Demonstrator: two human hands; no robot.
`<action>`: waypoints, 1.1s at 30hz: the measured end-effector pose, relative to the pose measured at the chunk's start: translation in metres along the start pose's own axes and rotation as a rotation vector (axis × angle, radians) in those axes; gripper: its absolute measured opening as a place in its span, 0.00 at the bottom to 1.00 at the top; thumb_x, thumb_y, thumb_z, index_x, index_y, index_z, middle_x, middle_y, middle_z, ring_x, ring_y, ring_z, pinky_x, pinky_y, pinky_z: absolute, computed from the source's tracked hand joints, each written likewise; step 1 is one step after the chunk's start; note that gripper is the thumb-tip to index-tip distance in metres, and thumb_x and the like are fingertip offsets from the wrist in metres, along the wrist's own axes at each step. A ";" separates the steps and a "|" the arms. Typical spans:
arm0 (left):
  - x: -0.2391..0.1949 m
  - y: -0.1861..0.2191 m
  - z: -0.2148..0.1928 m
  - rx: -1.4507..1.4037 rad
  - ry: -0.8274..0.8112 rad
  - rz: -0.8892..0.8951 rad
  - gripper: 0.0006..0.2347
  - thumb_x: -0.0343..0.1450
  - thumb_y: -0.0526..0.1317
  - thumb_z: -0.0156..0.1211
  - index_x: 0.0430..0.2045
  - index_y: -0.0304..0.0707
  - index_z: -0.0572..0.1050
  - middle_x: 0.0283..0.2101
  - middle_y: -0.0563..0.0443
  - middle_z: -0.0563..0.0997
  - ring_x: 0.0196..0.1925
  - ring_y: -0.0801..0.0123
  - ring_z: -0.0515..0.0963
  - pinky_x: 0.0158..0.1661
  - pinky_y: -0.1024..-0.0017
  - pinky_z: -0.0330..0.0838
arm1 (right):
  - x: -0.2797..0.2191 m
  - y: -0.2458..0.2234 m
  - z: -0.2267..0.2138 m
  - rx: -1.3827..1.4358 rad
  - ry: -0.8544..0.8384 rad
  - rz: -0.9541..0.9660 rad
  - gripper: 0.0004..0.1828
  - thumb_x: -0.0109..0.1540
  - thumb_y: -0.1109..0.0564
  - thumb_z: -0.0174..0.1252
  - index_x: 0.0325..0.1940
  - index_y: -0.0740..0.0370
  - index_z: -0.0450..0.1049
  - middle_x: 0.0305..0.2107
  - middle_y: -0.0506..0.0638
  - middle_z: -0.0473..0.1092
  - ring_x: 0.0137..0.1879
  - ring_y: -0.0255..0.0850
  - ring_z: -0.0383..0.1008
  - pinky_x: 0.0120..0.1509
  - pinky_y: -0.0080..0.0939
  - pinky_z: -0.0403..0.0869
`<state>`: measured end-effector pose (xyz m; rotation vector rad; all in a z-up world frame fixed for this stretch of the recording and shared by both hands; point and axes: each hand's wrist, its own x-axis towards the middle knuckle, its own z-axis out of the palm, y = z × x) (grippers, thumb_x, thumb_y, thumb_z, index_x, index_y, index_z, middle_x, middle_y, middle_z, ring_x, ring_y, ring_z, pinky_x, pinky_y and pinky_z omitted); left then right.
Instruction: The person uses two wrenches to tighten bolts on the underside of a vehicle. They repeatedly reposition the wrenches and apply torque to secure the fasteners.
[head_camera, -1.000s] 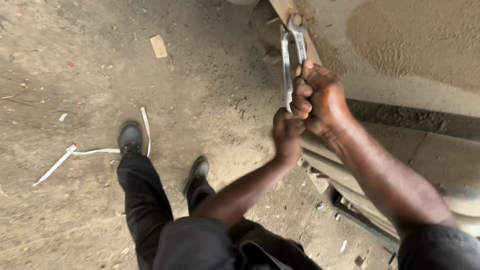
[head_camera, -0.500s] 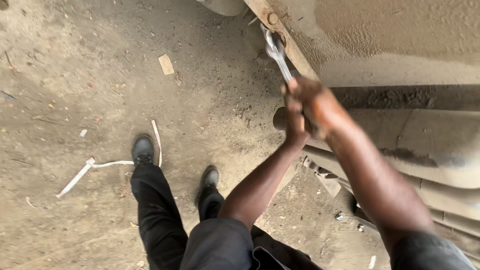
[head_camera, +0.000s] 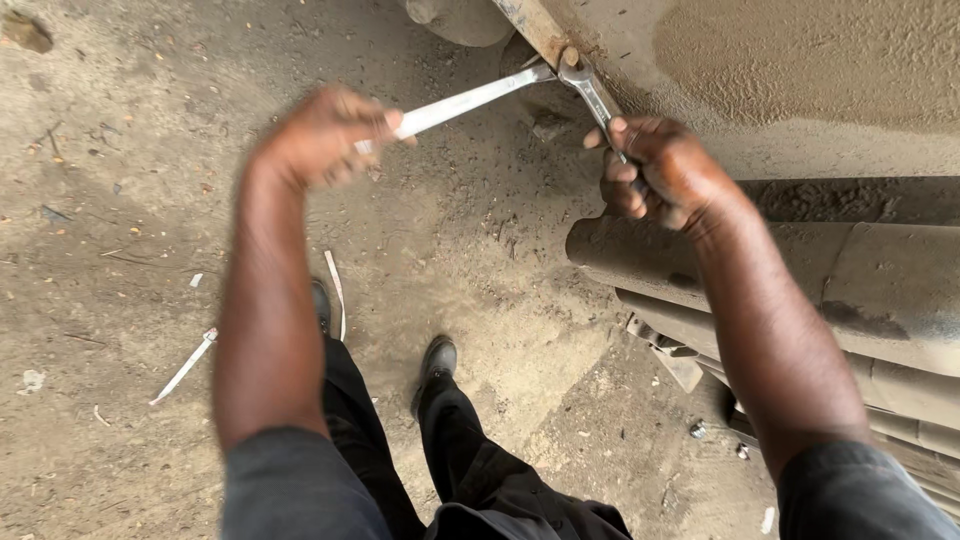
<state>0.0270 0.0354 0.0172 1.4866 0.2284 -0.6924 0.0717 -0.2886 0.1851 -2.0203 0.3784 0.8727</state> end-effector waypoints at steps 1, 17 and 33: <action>0.000 0.012 -0.007 0.015 -0.022 0.041 0.11 0.75 0.50 0.58 0.39 0.47 0.84 0.22 0.50 0.76 0.16 0.74 0.62 0.17 0.74 0.57 | -0.001 -0.001 0.000 -0.032 -0.006 -0.004 0.17 0.74 0.50 0.40 0.47 0.64 0.69 0.15 0.43 0.59 0.14 0.33 0.56 0.14 0.34 0.57; 0.001 -0.086 0.234 -0.446 0.306 0.039 0.19 0.79 0.55 0.40 0.42 0.39 0.74 0.28 0.53 0.77 0.20 0.70 0.73 0.14 0.74 0.70 | 0.019 0.021 0.000 0.299 -0.013 0.018 0.14 0.74 0.50 0.43 0.39 0.59 0.67 0.16 0.42 0.56 0.15 0.31 0.52 0.16 0.35 0.55; 0.105 0.002 0.435 -1.085 0.219 0.742 0.12 0.79 0.43 0.53 0.52 0.35 0.68 0.44 0.54 0.74 0.42 0.75 0.74 0.40 0.75 0.74 | 0.000 0.018 -0.002 0.086 0.014 -0.056 0.13 0.73 0.51 0.45 0.43 0.61 0.69 0.18 0.42 0.60 0.16 0.31 0.57 0.15 0.34 0.58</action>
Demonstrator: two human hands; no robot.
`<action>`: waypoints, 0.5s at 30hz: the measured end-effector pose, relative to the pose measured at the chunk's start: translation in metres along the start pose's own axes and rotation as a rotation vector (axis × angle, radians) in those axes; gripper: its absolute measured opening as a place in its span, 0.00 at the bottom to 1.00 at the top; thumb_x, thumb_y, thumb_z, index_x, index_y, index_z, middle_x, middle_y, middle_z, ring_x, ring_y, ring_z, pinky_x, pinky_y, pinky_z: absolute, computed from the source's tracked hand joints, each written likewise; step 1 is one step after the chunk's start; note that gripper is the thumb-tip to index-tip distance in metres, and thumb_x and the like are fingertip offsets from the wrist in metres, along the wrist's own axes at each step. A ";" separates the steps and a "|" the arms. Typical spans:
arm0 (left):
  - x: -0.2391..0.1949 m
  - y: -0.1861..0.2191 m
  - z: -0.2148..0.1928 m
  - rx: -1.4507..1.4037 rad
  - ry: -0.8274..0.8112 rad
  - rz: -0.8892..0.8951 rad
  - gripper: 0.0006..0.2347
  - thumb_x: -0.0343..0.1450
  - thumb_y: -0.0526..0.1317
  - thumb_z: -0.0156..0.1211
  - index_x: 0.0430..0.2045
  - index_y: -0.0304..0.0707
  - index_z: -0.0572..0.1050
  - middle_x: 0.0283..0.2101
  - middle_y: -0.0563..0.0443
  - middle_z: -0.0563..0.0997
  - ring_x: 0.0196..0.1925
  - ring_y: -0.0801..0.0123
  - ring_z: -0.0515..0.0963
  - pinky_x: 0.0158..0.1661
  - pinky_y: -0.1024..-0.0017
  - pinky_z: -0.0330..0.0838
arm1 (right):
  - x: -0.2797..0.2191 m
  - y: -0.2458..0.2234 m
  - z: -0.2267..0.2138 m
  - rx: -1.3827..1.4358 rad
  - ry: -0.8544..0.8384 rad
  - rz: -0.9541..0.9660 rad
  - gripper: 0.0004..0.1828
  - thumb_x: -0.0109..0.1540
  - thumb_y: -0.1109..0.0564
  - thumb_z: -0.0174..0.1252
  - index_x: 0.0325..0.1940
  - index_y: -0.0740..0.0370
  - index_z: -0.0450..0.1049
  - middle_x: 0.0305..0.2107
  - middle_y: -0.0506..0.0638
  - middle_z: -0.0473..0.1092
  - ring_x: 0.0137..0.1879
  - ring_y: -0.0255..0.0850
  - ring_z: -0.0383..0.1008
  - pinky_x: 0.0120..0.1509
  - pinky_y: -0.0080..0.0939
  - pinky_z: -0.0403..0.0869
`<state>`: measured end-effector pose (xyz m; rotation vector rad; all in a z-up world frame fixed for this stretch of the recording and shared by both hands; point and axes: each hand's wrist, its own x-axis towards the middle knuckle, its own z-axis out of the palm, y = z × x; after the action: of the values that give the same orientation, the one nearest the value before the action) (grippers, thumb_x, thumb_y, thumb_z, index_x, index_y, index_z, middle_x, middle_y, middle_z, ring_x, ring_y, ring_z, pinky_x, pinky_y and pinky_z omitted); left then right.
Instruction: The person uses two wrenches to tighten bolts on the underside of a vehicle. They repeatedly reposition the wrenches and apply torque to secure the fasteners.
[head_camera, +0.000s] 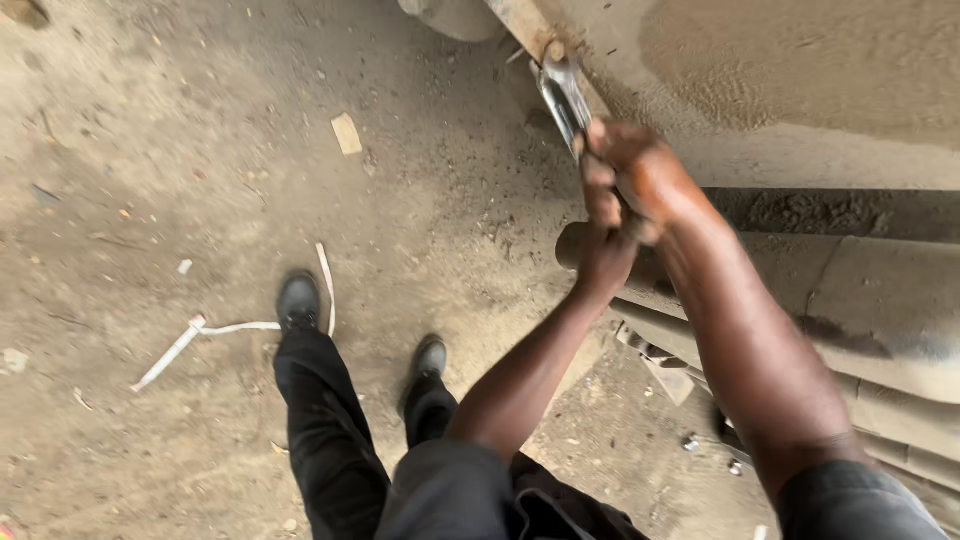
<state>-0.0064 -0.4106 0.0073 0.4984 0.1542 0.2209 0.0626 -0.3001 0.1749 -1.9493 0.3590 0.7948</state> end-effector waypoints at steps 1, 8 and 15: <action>-0.012 0.025 -0.006 -0.055 -0.007 -0.044 0.13 0.79 0.45 0.52 0.51 0.36 0.69 0.43 0.55 0.75 0.39 0.76 0.74 0.39 0.75 0.74 | -0.011 0.000 0.001 -0.057 0.019 0.028 0.12 0.73 0.52 0.45 0.43 0.62 0.69 0.18 0.41 0.61 0.16 0.31 0.57 0.15 0.34 0.56; -0.008 0.251 -0.138 0.807 0.145 -0.682 0.18 0.75 0.56 0.54 0.35 0.39 0.79 0.21 0.57 0.71 0.19 0.76 0.68 0.15 0.75 0.62 | -0.029 0.014 0.005 -0.168 0.056 0.012 0.18 0.73 0.49 0.40 0.47 0.63 0.72 0.15 0.43 0.63 0.14 0.34 0.61 0.16 0.36 0.62; 0.162 0.375 -0.204 1.089 -0.198 -0.596 0.17 0.69 0.52 0.68 0.40 0.37 0.82 0.26 0.50 0.82 0.20 0.74 0.74 0.21 0.75 0.72 | 0.004 -0.012 -0.002 -0.011 -0.053 0.034 0.16 0.74 0.49 0.41 0.45 0.62 0.70 0.15 0.42 0.60 0.14 0.33 0.55 0.15 0.35 0.57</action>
<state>0.0452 0.0429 -0.0011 1.5145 0.2168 -0.5393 0.0728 -0.2956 0.1812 -1.9329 0.3577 0.8706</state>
